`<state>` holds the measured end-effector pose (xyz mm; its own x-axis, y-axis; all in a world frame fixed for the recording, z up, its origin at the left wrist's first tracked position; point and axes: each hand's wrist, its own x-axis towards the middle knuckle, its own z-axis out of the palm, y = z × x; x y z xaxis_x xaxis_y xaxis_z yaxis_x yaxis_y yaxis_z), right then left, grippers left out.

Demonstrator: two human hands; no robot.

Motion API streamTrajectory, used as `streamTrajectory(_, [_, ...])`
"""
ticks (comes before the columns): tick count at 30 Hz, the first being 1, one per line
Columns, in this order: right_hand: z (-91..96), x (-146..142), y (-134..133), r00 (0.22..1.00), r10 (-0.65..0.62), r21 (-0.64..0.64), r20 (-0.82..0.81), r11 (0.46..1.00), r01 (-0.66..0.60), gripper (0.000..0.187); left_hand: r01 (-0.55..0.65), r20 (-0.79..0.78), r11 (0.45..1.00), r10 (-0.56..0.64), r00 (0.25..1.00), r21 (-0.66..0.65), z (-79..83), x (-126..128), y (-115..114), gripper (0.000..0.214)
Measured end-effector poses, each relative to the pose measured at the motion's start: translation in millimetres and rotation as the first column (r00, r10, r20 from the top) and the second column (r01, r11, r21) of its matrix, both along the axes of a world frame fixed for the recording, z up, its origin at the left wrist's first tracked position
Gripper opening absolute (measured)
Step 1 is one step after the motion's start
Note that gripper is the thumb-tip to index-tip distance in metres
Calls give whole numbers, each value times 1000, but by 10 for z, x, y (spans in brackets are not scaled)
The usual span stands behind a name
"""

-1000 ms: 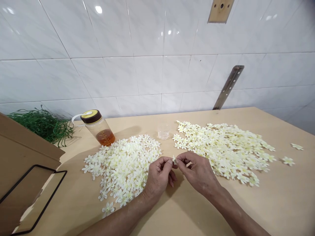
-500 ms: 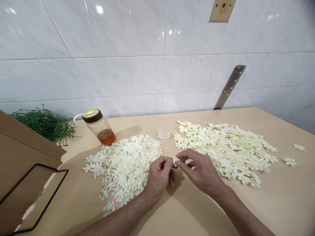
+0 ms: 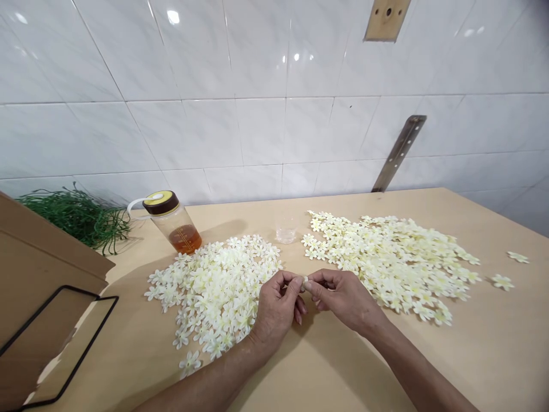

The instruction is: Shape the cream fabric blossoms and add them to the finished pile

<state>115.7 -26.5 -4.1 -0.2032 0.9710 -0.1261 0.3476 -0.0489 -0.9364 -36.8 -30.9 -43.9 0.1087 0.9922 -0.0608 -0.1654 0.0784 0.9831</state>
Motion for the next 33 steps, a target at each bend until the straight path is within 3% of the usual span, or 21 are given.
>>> streamTrajectory(6, [-39, -9, -6, 999, 21, -27, -24, 999, -22, 22, -16, -9, 1000, 16, 1000, 4, 20, 1, -5, 30])
streamTrajectory(17, [-37, 123, 64, 997, -76, 40, -25, 996, 77, 35, -23, 23, 999, 23, 999, -28, 55, 10, -25, 33])
streamTrajectory(26, [-43, 79, 45, 980, -15, 16, -198, 1000, 18, 45, -15, 5, 999, 15, 1000, -52, 100, 5, -33, 34])
streamTrajectory(33, [-33, 92, 50, 981, 29, 29, -189, 999, -24, 39, -13, 7, 999, 13, 1000, -50, 96, 7, -32, 33])
